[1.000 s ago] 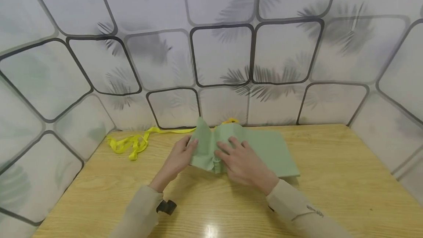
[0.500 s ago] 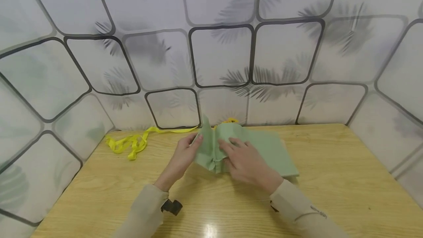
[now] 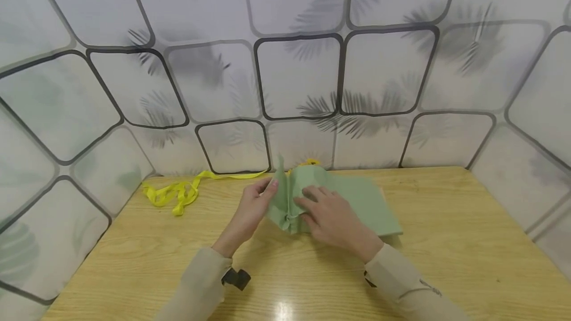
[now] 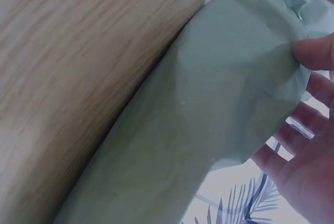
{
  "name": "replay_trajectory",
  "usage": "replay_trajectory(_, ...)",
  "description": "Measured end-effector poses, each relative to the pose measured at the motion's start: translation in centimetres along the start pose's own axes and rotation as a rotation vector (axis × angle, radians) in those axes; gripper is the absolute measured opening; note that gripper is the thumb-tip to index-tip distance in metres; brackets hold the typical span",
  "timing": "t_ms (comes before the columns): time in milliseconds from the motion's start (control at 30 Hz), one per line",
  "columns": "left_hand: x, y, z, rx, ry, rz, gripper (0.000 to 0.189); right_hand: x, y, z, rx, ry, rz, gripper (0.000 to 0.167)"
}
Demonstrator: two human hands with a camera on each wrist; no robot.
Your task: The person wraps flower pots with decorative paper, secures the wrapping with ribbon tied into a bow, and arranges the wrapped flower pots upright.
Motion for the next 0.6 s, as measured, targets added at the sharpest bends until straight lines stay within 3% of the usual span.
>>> replay_trajectory(300,0.0,-0.3,-0.7,0.007,-0.018,0.005,0.044,-1.0,0.5,0.3,0.014,-0.228,-0.135,0.047)
replay_trajectory(433,0.2,-0.2,-0.8,0.034,0.0,0.026,0.051,-1.1,0.7,0.4,-0.026,-0.27,-0.106,0.032)
replay_trajectory(500,0.5,-0.2,-0.8,0.064,0.047,0.055,0.057,-1.1,0.9,0.4,-0.053,-0.26,-0.086,0.024)
replay_trajectory(600,1.2,-0.3,-0.8,0.107,0.213,0.139,0.069,-1.1,1.2,0.4,-0.082,-0.239,-0.072,0.018)
Point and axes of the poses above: each hand's wrist, its own y-axis away from the middle knuckle, its own z-axis out of the back of the hand, x = y × z, the point moved 4 cm from there along -y, towards the middle knuckle, and after that the axes turned 1 degree about -x, right-handed, at the moved point
